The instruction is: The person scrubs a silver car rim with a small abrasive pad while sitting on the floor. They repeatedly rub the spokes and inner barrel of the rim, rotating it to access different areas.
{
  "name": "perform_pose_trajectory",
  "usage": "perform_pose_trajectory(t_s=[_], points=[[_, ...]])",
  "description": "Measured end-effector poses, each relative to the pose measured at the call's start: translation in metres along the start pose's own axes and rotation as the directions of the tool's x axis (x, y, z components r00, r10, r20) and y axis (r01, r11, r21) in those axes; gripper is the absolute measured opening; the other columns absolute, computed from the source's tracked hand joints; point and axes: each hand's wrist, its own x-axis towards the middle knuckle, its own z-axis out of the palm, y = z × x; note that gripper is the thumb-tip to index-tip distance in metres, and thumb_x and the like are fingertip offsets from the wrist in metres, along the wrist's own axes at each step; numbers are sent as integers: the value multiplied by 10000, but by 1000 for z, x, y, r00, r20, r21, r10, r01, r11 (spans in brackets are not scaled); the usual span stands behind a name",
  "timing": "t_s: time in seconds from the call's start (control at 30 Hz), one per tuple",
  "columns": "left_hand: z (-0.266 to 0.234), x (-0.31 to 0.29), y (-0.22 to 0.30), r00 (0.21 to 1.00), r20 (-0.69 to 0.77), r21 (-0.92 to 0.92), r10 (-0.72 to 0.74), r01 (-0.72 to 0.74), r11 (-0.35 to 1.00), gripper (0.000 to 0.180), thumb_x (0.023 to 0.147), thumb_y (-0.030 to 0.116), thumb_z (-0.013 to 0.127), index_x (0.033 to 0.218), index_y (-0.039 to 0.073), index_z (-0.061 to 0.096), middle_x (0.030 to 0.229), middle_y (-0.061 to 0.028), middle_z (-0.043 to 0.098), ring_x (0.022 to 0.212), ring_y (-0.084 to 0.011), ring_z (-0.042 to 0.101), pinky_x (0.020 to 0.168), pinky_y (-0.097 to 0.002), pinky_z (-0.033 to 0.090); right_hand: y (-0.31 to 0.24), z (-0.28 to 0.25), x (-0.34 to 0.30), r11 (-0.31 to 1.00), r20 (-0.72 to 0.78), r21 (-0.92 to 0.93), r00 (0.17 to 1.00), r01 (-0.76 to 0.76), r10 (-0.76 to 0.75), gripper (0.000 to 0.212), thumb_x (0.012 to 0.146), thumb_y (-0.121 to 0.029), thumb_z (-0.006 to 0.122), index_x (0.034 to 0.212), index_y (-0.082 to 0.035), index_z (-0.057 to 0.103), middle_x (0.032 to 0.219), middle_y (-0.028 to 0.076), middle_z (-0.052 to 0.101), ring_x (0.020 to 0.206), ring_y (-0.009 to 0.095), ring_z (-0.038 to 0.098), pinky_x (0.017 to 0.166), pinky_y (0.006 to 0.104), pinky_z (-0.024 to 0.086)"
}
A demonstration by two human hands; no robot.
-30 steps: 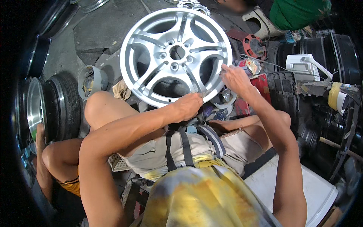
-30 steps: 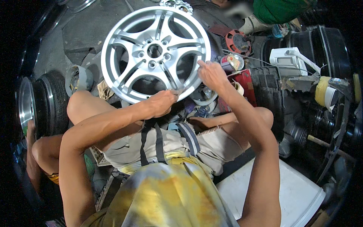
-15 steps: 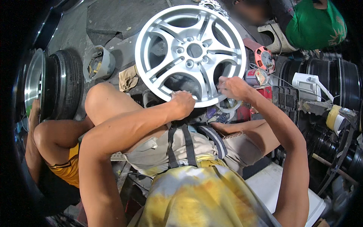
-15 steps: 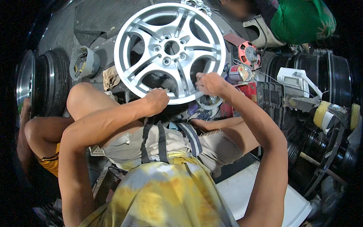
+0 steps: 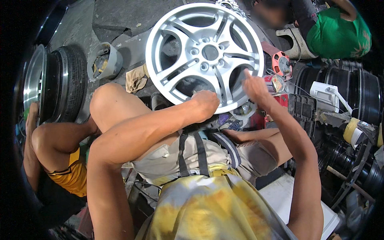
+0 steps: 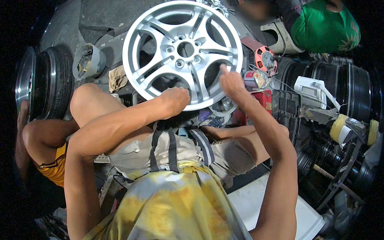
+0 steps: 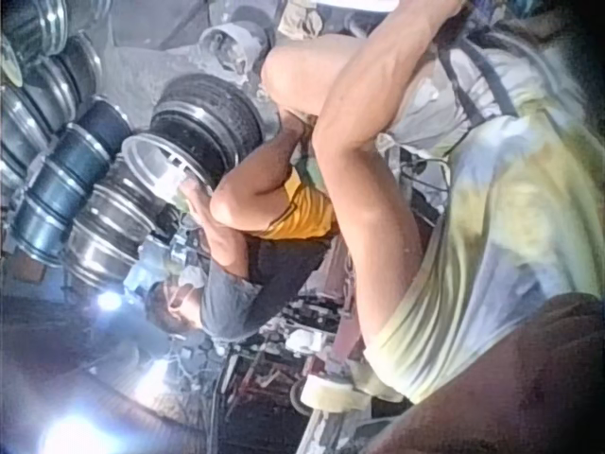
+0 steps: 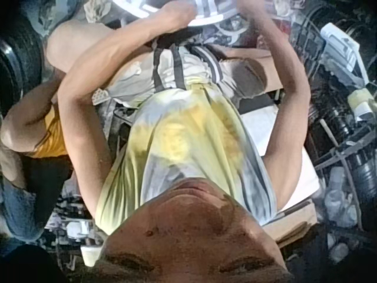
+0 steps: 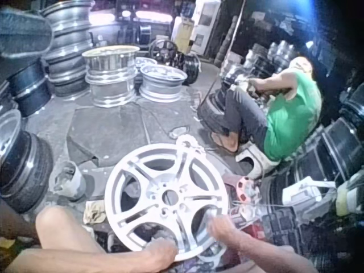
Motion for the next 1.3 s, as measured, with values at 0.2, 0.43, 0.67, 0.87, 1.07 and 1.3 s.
perform_pose_trajectory(t_s=[0.2, 0.43, 0.67, 0.87, 1.07, 1.3], points=[[9, 18, -10, 978, 188, 59, -87, 78, 995, 297, 828, 151, 725, 1099, 40, 775, 1226, -153, 723, 1173, -393, 673, 872, -491, 586, 23, 5, 8, 968, -93, -43, 966, -247, 242, 350, 1016, -329, 515, 934, -119, 782, 1219, 110, 617, 1039, 261, 633, 877, 449, 433], [8, 16, -19, 901, 328, 39, -285, 288, 957, 215, 823, 46, 702, 1013, 15, 797, 1102, -197, 756, 1041, -368, 739, 832, -430, 602, 10, 23, -11, 991, -166, -114, 985, -71, 52, 349, 1027, -338, 507, 1003, -135, 790, 1205, 109, 617, 1045, 264, 618, 877, 480, 428], [41, 31, -21, 979, 190, -139, -77, 105, 985, 291, 815, 104, 683, 1076, 29, 788, 1154, -189, 746, 1050, -402, 722, 874, -538, 582, 3, 6, -19, 975, -11, -214, 998, 63, -67, 309, 1003, -381, 566, 1006, -159, 781, 1169, 146, 598, 1027, 289, 621, 865, 475, 477], [27, 29, -10, 984, 174, -86, -38, 54, 995, 252, 821, 117, 652, 1009, 33, 798, 1069, -205, 758, 1007, -366, 740, 859, -458, 597, 26, -13, -14, 984, -27, 63, 986, 165, -164, 233, 964, -319, 572, 928, -183, 758, 1048, 119, 587, 1000, 268, 660, 832, 554, 535], [21, 18, -10, 995, 95, -123, -27, 38, 992, 196, 849, 74, 632, 939, 2, 790, 996, -230, 754, 976, -374, 742, 829, -441, 597, -5, -12, -7, 971, 116, -29, 965, 239, -234, 263, 996, -315, 541, 1040, -220, 781, 1230, 125, 624, 1077, 261, 649, 885, 524, 493], [27, 15, -15, 1000, -23, -149, -10, 7, 989, 192, 843, 77, 622, 911, 9, 789, 951, -213, 759, 957, -365, 745, 832, -444, 598, 7, -3, 4, 988, 74, -124, 994, 93, -84, 226, 996, -296, 563, 1024, -244, 781, 1138, 94, 640, 1091, 232, 637, 878, 494, 477]])
